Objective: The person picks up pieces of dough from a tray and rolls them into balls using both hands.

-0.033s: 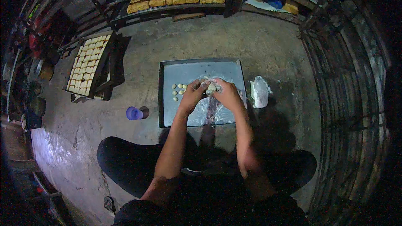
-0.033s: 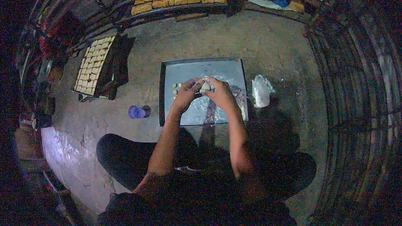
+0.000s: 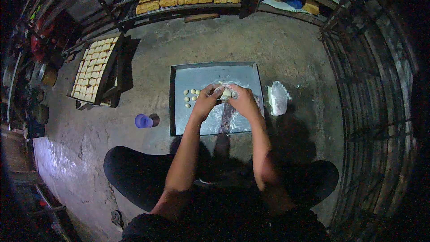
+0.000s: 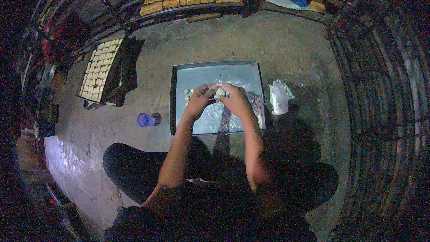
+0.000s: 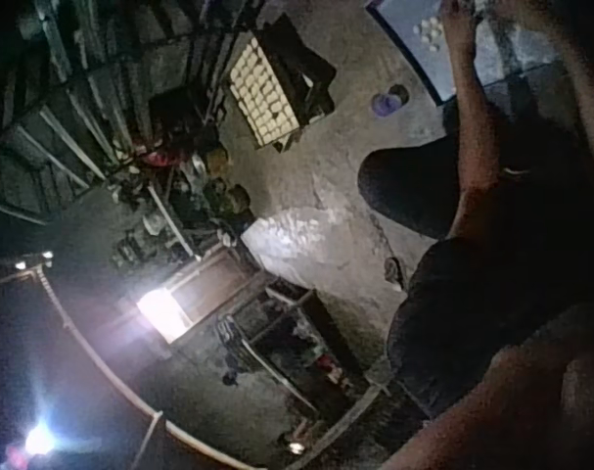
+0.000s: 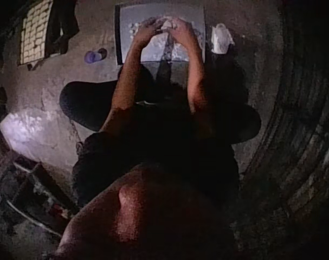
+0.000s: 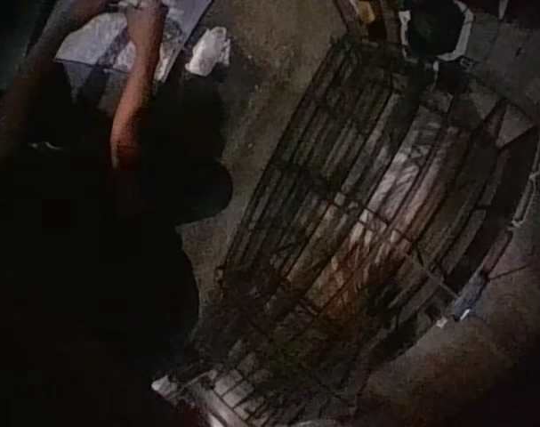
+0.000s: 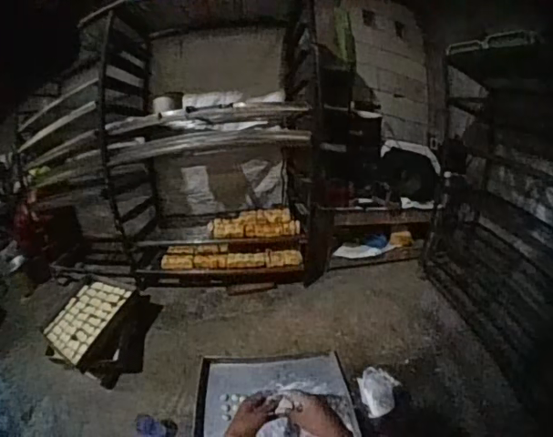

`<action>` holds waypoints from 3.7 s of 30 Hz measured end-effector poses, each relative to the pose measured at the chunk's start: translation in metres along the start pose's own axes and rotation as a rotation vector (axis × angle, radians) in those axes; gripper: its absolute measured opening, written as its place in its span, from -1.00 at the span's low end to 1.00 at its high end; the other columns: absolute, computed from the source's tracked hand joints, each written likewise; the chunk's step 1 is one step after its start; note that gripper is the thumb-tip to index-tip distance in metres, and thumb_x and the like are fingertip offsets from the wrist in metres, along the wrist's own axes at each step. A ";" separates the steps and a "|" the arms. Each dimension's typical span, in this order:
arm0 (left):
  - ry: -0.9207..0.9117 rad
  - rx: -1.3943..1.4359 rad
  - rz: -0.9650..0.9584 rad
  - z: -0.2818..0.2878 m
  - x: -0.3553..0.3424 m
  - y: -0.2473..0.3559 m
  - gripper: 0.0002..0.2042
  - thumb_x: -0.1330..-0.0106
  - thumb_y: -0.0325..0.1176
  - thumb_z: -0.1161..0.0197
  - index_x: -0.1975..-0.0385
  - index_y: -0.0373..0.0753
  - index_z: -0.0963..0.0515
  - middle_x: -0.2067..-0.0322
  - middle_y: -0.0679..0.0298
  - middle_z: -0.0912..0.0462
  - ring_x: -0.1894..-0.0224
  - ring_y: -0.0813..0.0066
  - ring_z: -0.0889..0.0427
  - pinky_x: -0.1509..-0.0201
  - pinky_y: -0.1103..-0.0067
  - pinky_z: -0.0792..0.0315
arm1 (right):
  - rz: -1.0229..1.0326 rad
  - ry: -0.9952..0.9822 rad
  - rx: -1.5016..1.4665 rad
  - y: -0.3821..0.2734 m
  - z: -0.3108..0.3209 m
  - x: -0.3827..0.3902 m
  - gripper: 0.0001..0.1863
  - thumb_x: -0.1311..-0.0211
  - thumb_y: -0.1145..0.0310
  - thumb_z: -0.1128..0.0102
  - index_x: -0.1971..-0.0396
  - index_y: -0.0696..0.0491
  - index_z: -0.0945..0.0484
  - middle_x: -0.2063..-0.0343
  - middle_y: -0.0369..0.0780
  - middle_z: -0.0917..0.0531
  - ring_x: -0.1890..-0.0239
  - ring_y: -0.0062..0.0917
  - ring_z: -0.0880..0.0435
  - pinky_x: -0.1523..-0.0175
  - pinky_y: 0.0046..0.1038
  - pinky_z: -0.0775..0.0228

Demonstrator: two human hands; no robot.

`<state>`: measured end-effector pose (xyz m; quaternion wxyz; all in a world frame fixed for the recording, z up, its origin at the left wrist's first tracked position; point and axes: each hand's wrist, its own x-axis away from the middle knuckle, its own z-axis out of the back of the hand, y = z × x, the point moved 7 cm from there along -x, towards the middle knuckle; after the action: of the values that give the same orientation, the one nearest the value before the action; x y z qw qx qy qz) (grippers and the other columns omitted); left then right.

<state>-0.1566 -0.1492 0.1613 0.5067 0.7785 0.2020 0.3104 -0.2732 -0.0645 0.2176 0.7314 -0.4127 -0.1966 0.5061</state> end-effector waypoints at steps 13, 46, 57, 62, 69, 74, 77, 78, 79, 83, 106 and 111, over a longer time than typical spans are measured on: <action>-0.018 -0.043 0.056 0.005 -0.001 -0.003 -0.72 -0.42 -0.21 -0.24 0.07 -0.30 -0.55 0.15 0.28 -0.64 0.14 0.48 -0.65 -0.01 0.50 -0.58 | -0.026 0.015 -0.064 0.009 -0.001 0.002 -0.66 -0.05 0.51 -0.34 0.10 0.17 -0.66 0.21 0.01 -0.72 0.12 -0.18 -0.74 0.05 -0.35 -0.56; 0.009 -0.704 -0.430 0.009 0.002 0.039 -0.61 -0.23 -0.49 -0.34 -0.08 -0.33 -0.56 0.26 0.18 -0.71 0.31 0.51 -0.65 0.23 0.57 -0.54 | -0.004 -0.094 -0.381 0.026 -0.009 -0.011 -0.60 -0.15 0.52 -0.30 -0.03 0.19 -0.60 0.05 -0.19 -0.70 -0.05 -0.53 -0.62 -0.18 -0.48 -0.40; -0.090 -0.761 -0.339 0.005 0.006 0.042 -0.72 -0.21 -0.46 -0.39 0.07 -0.31 -0.67 0.31 0.22 -0.74 0.34 0.56 -0.67 0.26 0.58 -0.56 | -0.081 -0.095 -0.426 0.032 -0.009 -0.009 -0.77 -0.11 0.36 -0.37 0.26 0.15 -0.68 0.36 -0.22 -0.74 0.28 -0.58 -0.65 0.08 -0.46 -0.47; -0.016 -0.672 -0.323 0.015 0.003 0.024 -0.77 -0.24 -0.41 -0.40 0.13 -0.31 -0.69 0.35 0.24 -0.73 0.40 0.59 -0.66 0.32 0.59 -0.56 | -0.137 -0.039 -0.322 0.033 -0.010 -0.006 -0.75 -0.10 0.35 -0.39 0.26 0.17 -0.68 0.34 -0.21 -0.74 0.26 -0.59 -0.66 0.09 -0.46 -0.49; 0.032 -0.498 -0.267 0.018 -0.003 0.005 -0.78 -0.28 -0.38 -0.38 0.16 -0.35 -0.67 0.36 0.25 -0.73 0.35 0.61 -0.65 0.24 0.62 -0.54 | -0.228 0.096 -0.306 0.076 -0.016 0.001 -0.73 -0.11 0.36 -0.39 0.23 0.21 -0.65 0.36 -0.20 -0.72 0.29 -0.60 -0.65 0.13 -0.49 -0.49; 0.110 -0.475 -0.263 0.023 -0.003 0.001 -0.75 -0.31 -0.34 -0.36 0.12 -0.36 -0.65 0.35 0.25 -0.73 0.35 0.59 -0.65 0.22 0.62 -0.52 | -0.317 0.134 -0.588 0.096 -0.018 0.008 -0.71 -0.17 0.37 -0.37 0.15 0.18 -0.62 0.31 -0.26 -0.69 0.24 -0.59 -0.62 0.11 -0.52 -0.46; 0.110 -0.453 -0.264 0.019 -0.006 0.004 -0.71 -0.31 -0.32 -0.36 0.08 -0.38 -0.62 0.33 0.22 -0.73 0.32 0.55 -0.67 0.19 0.61 -0.53 | -0.330 0.185 -0.739 0.107 -0.018 0.013 -0.70 -0.23 0.37 -0.31 0.07 0.14 -0.59 0.18 -0.26 -0.67 0.16 -0.59 -0.62 0.03 -0.52 -0.45; 0.113 -0.454 -0.258 0.018 -0.004 0.007 -0.69 -0.31 -0.31 -0.35 0.07 -0.40 -0.61 0.33 0.22 -0.73 0.30 0.54 -0.67 0.17 0.61 -0.54 | -0.368 0.172 -0.856 0.106 -0.021 0.013 -0.69 -0.25 0.36 -0.29 0.04 0.14 -0.58 0.15 -0.25 -0.66 0.13 -0.58 -0.61 0.01 -0.52 -0.44; 0.087 -0.423 -0.249 0.014 -0.003 0.008 -0.68 -0.31 -0.33 -0.35 0.04 -0.40 -0.60 0.31 0.21 -0.73 0.28 0.53 -0.68 0.15 0.60 -0.54 | -0.406 0.159 -0.972 0.104 -0.024 0.013 -0.69 -0.27 0.35 -0.27 0.02 0.13 -0.57 0.12 -0.24 -0.65 0.10 -0.57 -0.61 -0.02 -0.52 -0.44; -0.001 -0.399 -0.233 0.002 -0.005 0.005 -0.66 -0.32 -0.39 -0.33 -0.03 -0.42 -0.55 0.23 0.19 -0.72 0.20 0.50 -0.69 0.06 0.58 -0.55 | -0.394 0.119 -1.130 0.084 -0.032 0.015 -0.68 -0.33 0.33 -0.20 -0.03 0.12 -0.53 0.04 -0.19 -0.62 0.03 -0.53 -0.60 -0.13 -0.48 -0.41; 0.040 -0.636 -0.324 0.012 -0.010 -0.020 -0.73 -0.30 -0.45 -0.30 0.02 -0.36 -0.59 0.23 0.17 -0.72 0.20 0.46 -0.71 0.11 0.57 -0.56 | -0.240 0.190 0.000 0.131 -0.007 0.025 -0.66 -0.33 0.24 -0.20 0.07 0.20 -0.55 0.20 0.05 -0.68 0.10 -0.10 -0.68 0.00 -0.25 -0.45; 0.102 -0.281 -0.287 0.032 -0.017 -0.037 -0.64 -0.35 -0.43 -0.28 -0.10 -0.39 -0.47 0.12 0.10 -0.68 0.17 0.39 -0.71 0.07 0.52 -0.59 | -0.441 0.236 -0.052 0.168 -0.008 0.036 -0.62 -0.34 0.28 -0.21 0.03 0.28 -0.51 0.27 -0.03 -0.64 0.17 -0.31 -0.66 0.01 -0.33 -0.51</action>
<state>-0.1469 -0.1664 0.1132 0.6385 0.6467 0.2909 0.2992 -0.3498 -0.0102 0.0736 0.8312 -0.4345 -0.2080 0.2776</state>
